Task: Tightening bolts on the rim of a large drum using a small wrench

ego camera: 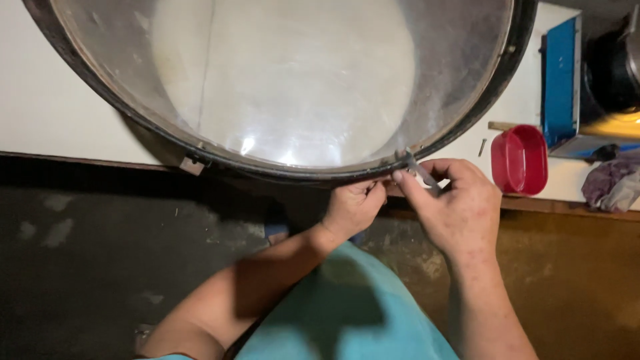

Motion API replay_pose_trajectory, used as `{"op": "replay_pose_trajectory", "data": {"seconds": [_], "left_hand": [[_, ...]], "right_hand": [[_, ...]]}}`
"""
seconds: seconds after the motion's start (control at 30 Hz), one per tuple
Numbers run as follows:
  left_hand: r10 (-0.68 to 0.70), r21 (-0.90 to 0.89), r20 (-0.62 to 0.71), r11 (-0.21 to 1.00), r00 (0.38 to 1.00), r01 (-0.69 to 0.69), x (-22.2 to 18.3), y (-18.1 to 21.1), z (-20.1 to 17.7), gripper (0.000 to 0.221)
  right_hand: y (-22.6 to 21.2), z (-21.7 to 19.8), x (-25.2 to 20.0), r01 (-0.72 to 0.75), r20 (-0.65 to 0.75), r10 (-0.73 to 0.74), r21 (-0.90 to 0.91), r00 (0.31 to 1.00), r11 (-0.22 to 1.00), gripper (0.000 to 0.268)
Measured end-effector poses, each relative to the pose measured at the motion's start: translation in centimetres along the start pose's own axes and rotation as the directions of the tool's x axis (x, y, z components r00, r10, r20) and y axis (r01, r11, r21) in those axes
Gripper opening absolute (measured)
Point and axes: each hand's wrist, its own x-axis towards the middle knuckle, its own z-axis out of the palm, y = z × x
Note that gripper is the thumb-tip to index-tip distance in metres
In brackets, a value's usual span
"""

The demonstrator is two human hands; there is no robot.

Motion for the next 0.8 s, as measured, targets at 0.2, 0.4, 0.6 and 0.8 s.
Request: {"op": "replay_pose_trajectory", "data": {"seconds": [0.2,0.4,0.6,0.8], "left_hand": [[-0.077,-0.099,0.004,0.992,0.997,0.077,-1.4,-3.0,0.9,0.02],[-0.038,-0.131,-0.024,0.991,0.999,0.035,-1.5,-2.1,1.2,0.019],[-0.021,-0.105,-0.017,0.994,1.0,0.019,-1.3,-1.7,1.1,0.021],[-0.023,-0.104,-0.017,0.994,1.0,0.021,-1.4,-3.8,1.3,0.018]], "right_hand": [[0.5,0.1,-0.4,-0.004,0.019,0.003,0.059,1.0,0.998,0.02],[0.1,0.4,-0.7,-0.035,0.004,0.035,0.086,0.999,0.996,0.014],[0.6,0.7,-0.1,-0.022,0.019,0.022,0.014,1.0,1.0,0.009],[0.6,1.0,-0.2,-0.065,0.003,0.065,-0.004,0.998,0.998,0.009]]}}
